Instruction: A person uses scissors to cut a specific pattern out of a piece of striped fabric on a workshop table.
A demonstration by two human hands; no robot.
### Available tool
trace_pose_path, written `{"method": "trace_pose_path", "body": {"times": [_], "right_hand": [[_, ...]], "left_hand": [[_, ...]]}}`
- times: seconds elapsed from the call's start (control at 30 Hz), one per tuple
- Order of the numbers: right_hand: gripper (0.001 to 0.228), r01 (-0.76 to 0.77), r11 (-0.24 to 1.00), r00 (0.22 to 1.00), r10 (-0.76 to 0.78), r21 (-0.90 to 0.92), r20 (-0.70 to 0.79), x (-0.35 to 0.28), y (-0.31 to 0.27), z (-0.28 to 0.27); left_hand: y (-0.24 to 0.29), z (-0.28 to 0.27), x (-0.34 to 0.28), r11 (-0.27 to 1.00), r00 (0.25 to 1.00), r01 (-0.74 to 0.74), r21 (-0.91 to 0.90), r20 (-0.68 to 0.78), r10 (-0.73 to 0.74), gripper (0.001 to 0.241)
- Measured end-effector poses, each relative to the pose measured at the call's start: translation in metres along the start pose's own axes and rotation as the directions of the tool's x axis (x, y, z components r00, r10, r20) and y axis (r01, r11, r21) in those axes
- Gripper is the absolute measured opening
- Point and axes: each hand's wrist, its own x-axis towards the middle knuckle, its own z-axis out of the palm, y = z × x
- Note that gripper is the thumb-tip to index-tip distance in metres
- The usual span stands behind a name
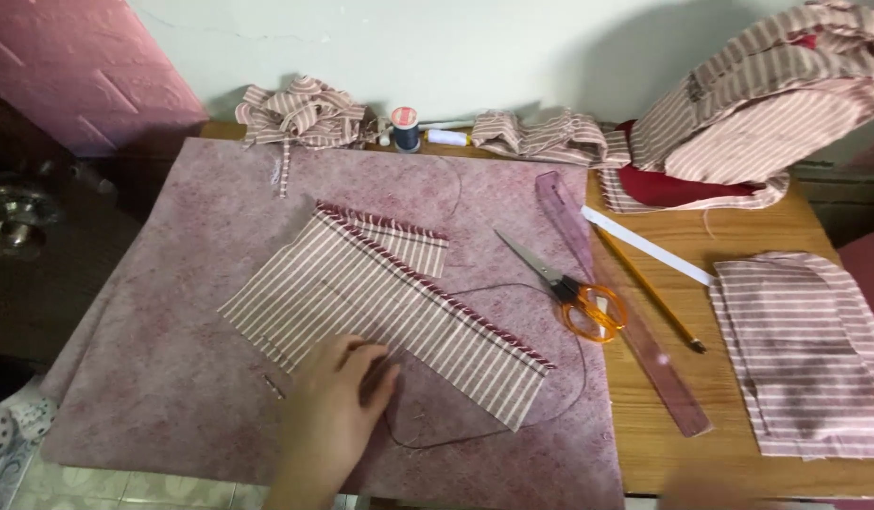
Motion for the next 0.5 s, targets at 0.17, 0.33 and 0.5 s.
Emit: {"method": "trace_pose_path", "body": {"times": [0.17,0.33,0.5], "right_hand": [[0.026,0.032,0.998,0.999,-0.032,-0.046,0.011,0.058,-0.065,0.078],[0.027,-0.116,0.958,0.992,0.126,-0.264,0.018,0.083,-0.033,0.114],[0.057,-0.201,0.887,0.97,0.239,-0.417,0.042,0.092,-0.027,0.133]], "left_hand": [[-0.008,0.011,0.004,0.904,0.832,-0.37,0.213,-0.357,0.425,0.019],[-0.011,0.012,0.007,0.865,0.783,-0.41,0.288,-0.376,0.496,0.011],[-0.008,0.008,0.008,0.896,0.795,-0.392,0.209,-0.413,0.444,0.008]]}}
